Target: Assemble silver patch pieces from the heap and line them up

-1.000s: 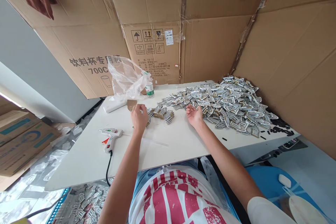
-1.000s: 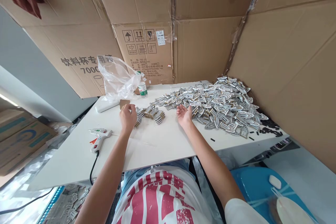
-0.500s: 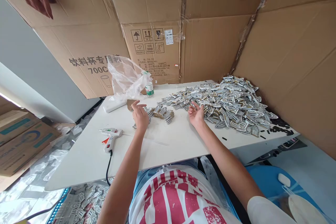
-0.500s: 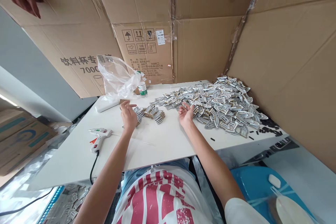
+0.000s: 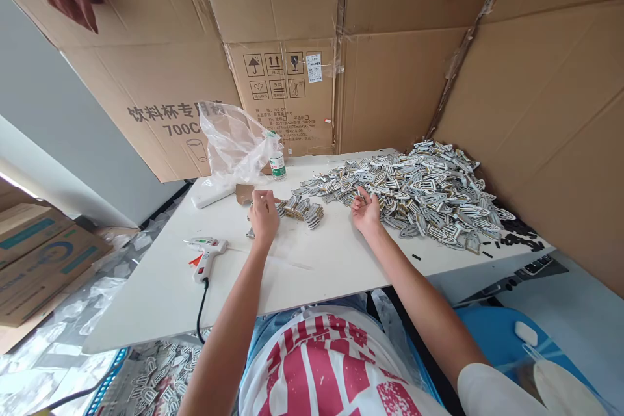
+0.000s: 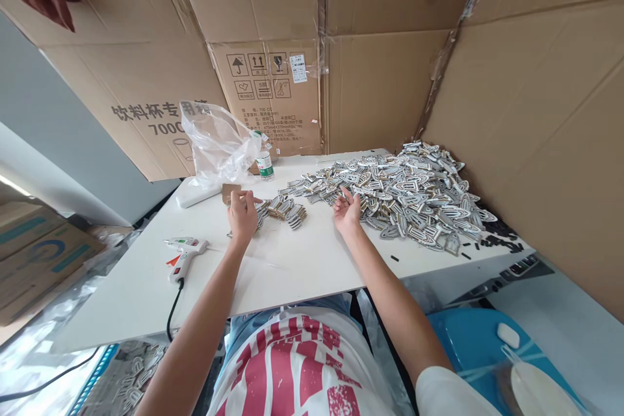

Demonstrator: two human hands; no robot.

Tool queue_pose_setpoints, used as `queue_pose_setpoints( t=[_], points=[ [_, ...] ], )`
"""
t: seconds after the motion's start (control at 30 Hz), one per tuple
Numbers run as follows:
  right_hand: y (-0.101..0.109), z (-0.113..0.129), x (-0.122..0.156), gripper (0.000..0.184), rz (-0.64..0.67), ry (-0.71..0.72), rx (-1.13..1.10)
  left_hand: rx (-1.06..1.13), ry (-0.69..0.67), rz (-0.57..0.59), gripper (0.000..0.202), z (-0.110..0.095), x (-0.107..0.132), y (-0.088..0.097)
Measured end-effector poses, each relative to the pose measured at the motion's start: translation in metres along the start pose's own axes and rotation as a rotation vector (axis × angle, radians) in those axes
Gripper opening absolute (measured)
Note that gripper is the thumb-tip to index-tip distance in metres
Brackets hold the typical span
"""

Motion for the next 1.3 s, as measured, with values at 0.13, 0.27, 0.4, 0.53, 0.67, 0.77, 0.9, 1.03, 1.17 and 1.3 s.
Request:
queue_pose_setpoints(
  t=[0.13,0.27,0.4,0.53,0.67,0.77,0.9,1.03,1.17,1.3],
  points=[
    [-0.003,-0.001,0.003,0.036,0.021,-0.052,-0.017,-0.071,-0.033,0.045,0.026,0.0,0.002,-0.006],
    [-0.005,0.008,0.007,0.034,0.033,-0.036,-0.047,-0.123,-0.047,0.032,0.032,-0.001,0.004,-0.008],
    [-0.009,0.014,0.012,0.029,0.073,-0.018,-0.042,-0.127,-0.066,0.048,0.036,-0.003,0.006,-0.01],
    [-0.019,0.011,0.021,0.028,0.155,-0.043,-0.038,-0.138,-0.107,0.079,0.04,-0.008,0.008,-0.013],
    [-0.03,0.006,0.03,0.032,0.229,-0.068,0.024,-0.104,-0.152,0.083,0.039,-0.012,0.011,-0.014],
    [-0.039,0.003,0.037,0.029,0.295,-0.106,0.025,-0.069,-0.16,0.097,0.035,-0.013,0.012,-0.015],
    [-0.051,0.006,0.045,0.036,0.409,-0.073,0.096,-0.022,-0.166,0.144,0.03,-0.015,0.013,-0.018],
    [-0.059,0.011,0.053,0.052,0.485,0.098,0.284,0.005,-0.205,0.171,0.027,-0.022,0.015,-0.018],
    [-0.068,0.014,0.063,0.06,0.552,0.274,0.479,0.046,-0.259,0.207,0.026,-0.029,0.02,-0.02],
    [-0.074,0.007,0.071,0.065,0.659,0.325,0.662,0.108,-0.35,0.249,0.028,-0.037,0.025,-0.024]
  ],
)
Point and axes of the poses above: each hand's wrist, its own x-axis away from the middle knuckle, its own y-axis out of the back of the hand, z = x × y, the point moved 7 cm from there along -x, towards the middle knuckle, and after that the axes turned 9 degrees about x, right-handed, at the moved point
